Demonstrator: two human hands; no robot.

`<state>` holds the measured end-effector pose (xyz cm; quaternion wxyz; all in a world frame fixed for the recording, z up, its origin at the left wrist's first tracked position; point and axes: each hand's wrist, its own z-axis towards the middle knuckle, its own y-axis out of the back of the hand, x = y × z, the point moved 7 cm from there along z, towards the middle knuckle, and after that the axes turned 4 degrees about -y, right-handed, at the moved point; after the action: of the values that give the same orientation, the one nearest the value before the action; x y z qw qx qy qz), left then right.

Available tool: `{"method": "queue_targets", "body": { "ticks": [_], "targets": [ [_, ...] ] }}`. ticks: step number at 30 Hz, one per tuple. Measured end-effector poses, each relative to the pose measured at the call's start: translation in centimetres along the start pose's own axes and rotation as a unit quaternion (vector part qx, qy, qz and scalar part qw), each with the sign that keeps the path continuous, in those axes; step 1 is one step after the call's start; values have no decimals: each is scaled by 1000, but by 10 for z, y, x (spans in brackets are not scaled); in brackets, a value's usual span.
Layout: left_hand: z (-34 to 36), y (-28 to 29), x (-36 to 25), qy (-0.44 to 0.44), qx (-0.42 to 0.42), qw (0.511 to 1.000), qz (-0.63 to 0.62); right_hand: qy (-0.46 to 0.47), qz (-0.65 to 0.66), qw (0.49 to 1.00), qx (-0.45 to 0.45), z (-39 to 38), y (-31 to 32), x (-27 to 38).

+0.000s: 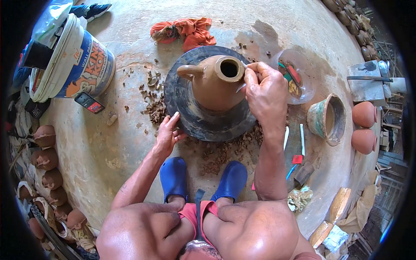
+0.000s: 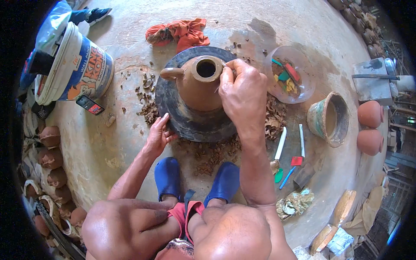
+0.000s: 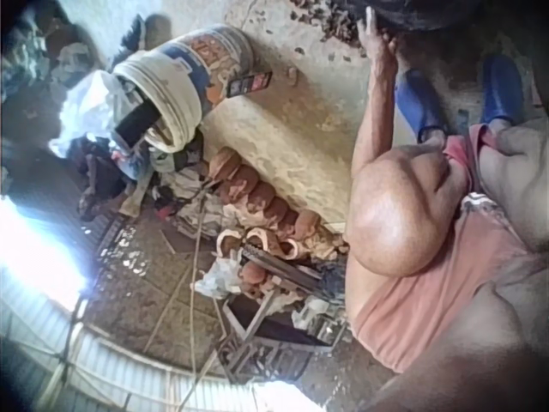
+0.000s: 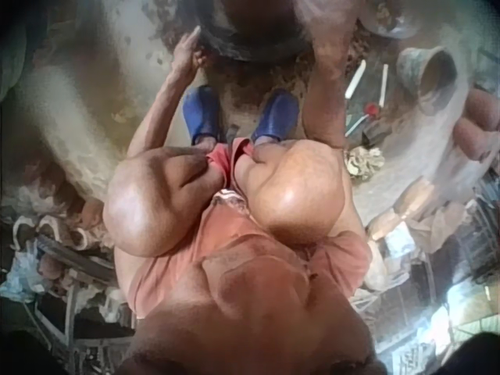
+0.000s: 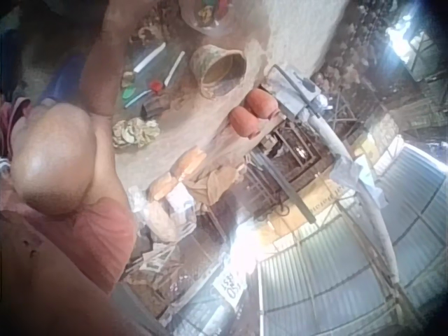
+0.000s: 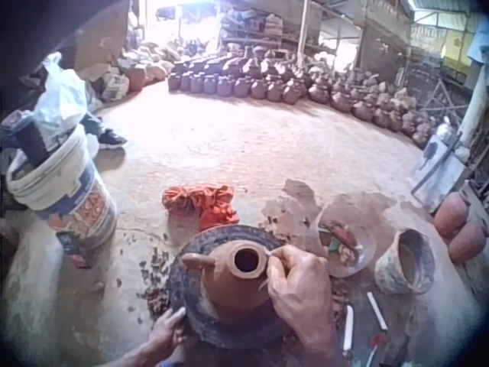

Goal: The person finishes a clay pot by smoothing the surfaces with a sponge and a scraper tool while rotating the pot on a manual wheel.

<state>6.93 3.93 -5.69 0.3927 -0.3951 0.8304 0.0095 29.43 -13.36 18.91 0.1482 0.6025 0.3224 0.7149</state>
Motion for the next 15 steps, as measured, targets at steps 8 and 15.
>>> {"method": "queue_targets", "body": {
  "ticks": [8, 15],
  "targets": [
    [7, 6, -9, -9, -15, 1000, 7, -42, 250, 967, 1, -8, 6, -7],
    [5, 10, -4, -25, -30, 999, 14, 16, 69, 994, -88, -25, 13, -26]
  ]
}}
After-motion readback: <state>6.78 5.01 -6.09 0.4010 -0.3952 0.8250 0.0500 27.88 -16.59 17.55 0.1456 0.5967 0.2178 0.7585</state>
